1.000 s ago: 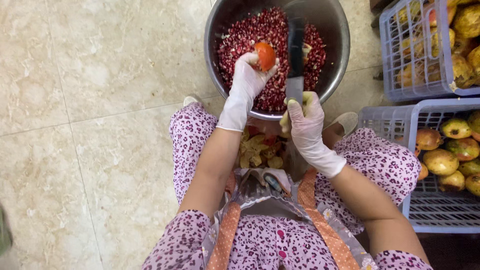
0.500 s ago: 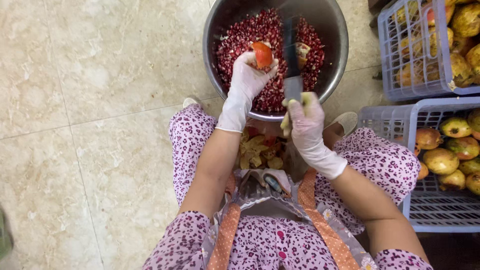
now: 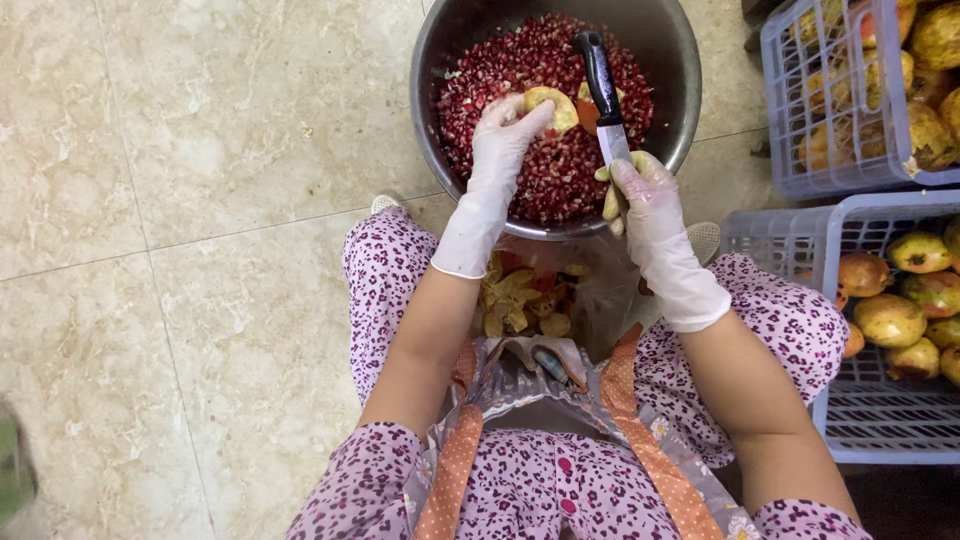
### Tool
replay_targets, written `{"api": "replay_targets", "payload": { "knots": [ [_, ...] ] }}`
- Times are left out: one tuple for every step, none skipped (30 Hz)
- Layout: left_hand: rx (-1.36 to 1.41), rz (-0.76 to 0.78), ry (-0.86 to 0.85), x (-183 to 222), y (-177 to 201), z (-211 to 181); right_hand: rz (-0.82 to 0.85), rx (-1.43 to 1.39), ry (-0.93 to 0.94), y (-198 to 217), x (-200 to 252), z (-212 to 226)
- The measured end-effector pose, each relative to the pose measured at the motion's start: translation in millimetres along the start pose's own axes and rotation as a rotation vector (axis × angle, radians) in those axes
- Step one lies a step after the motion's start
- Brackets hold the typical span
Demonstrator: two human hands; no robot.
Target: The person sits on the floor and uses a knife to cut and separate pomegranate arils from the rind. They place the arils into a metal bowl and discard the rind into a plastic bag between their legs. The process is repeated with multiple pomegranates.
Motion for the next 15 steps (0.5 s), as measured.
{"api": "replay_targets", "payload": {
  "knots": [
    [0.006, 0.0, 0.006, 2, -1, 1, -0.013, 0.008, -0.01, 1, -1, -2],
    [0.01, -0.001, 0.013, 4, -1, 1, -0.026, 0.014, -0.021, -2, 0, -4],
    [0.006, -0.015, 0.069, 6, 1, 4, -0.038, 0.02, -0.031, -5, 1, -5],
    [0.003, -0.028, 0.123, 6, 1, 7, -0.068, 0.033, 0.018, -7, 4, -1],
    [-0.001, -0.04, 0.177, 7, 2, 10, -0.098, 0.046, 0.069, -11, 8, 3],
    [0.031, -0.045, 0.215, 7, 1, 11, -0.129, 0.061, 0.119, -12, 13, 9],
    [0.063, -0.05, 0.252, 6, 1, 13, -0.134, 0.011, 0.236, -14, 16, 20],
    [0.094, -0.055, 0.291, 7, 0, 15, -0.14, -0.039, 0.351, -15, 21, 31],
    [0.102, -0.053, 0.308, 8, -1, 16, -0.145, -0.089, 0.466, -14, 26, 41],
    [0.11, -0.051, 0.326, 10, -1, 17, -0.164, 0.005, 0.437, -14, 25, 44],
    [0.118, -0.05, 0.344, 12, -2, 19, -0.182, 0.098, 0.407, -10, 23, 49],
    [0.125, -0.043, 0.334, 13, -3, 19, -0.198, 0.19, 0.379, -7, 19, 52],
    [0.132, -0.035, 0.325, 14, -3, 19, -0.169, 0.122, 0.358, -8, 15, 49],
    [0.136, -0.024, 0.315, 14, -5, 19, -0.142, 0.052, 0.338, -8, 11, 46],
    [0.143, -0.021, 0.311, 13, -5, 19, -0.116, -0.019, 0.318, -8, 6, 41]
  ]
}}
Point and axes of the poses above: each hand's wrist, its own x-axis away from the middle knuckle, its own y-axis out of the back of the hand, z = x × y, the point moved 6 cm from there along -x, towards the middle knuckle, and after that the axes turned 7 degrees about -y, right-handed, at the moved point
